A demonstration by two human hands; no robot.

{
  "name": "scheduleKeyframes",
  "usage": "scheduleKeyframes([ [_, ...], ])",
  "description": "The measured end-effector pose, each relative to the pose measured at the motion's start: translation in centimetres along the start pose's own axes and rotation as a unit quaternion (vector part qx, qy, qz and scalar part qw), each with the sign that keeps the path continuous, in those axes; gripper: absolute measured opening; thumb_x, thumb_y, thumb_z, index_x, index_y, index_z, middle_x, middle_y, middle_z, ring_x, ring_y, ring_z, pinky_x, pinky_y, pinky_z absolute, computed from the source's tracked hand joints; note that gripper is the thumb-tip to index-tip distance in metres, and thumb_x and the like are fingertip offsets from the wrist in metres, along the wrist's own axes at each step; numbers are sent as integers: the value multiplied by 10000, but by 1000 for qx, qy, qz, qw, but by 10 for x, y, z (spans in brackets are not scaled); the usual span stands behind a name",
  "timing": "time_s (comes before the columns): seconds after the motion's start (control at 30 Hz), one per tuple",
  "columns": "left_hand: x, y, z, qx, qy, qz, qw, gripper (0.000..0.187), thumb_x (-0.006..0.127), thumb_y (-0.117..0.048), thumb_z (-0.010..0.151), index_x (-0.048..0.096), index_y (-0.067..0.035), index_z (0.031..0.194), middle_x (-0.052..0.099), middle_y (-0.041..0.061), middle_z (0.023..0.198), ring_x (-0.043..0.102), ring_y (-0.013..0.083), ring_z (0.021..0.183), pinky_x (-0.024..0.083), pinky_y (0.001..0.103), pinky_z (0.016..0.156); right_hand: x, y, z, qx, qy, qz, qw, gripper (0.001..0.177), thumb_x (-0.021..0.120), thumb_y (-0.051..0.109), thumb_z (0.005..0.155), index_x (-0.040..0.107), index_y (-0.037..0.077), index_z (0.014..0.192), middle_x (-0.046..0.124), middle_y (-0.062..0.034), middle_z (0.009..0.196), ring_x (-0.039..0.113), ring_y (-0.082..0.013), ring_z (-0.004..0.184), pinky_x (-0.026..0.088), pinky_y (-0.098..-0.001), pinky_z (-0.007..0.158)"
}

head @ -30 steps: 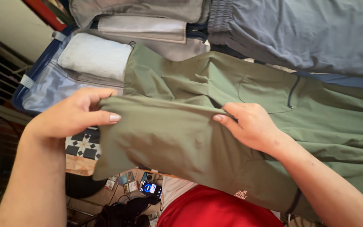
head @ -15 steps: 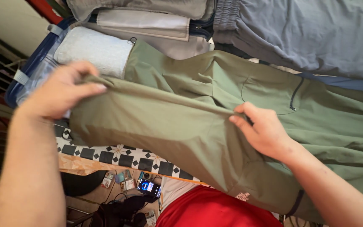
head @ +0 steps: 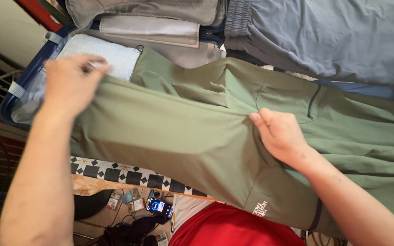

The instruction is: The person folds green pants by hand on a patterned surface and places them into an open suitcase next to other clothes.

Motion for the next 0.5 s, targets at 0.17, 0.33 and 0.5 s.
scheduleKeyframes([
  [0.17,7,-10,4,-22,34,144,989,399,718,-440,1017,768,-125,1257,746,220,936,701,394,888,543,480,817,4,4,2,-7,20,-6,1000,289,686,219,994,598,19,805,618,-204,747,612,-424,727,472,-480,623],
  [0.33,35,-75,-6,47,109,254,960,531,636,-542,990,716,-106,1282,741,194,1085,692,390,1004,541,516,813,-20,19,-14,-71,-52,-1,996,233,750,163,900,670,22,1068,673,-130,944,656,-341,860,526,-416,730],
  [0.5,67,-227,-67,286,28,57,956,490,719,-454,889,707,-58,1177,733,128,990,697,318,902,537,470,758,-43,-15,-36,-31,-52,-47,997,230,769,141,887,680,42,1074,667,-124,1002,639,-337,967,518,-422,820],
])
Point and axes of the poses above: each hand's wrist, its own z-axis towards the middle knuckle, its own x-axis out of the palm, y = z × x, the point moved 5 cm from there along z, towards the middle knuckle
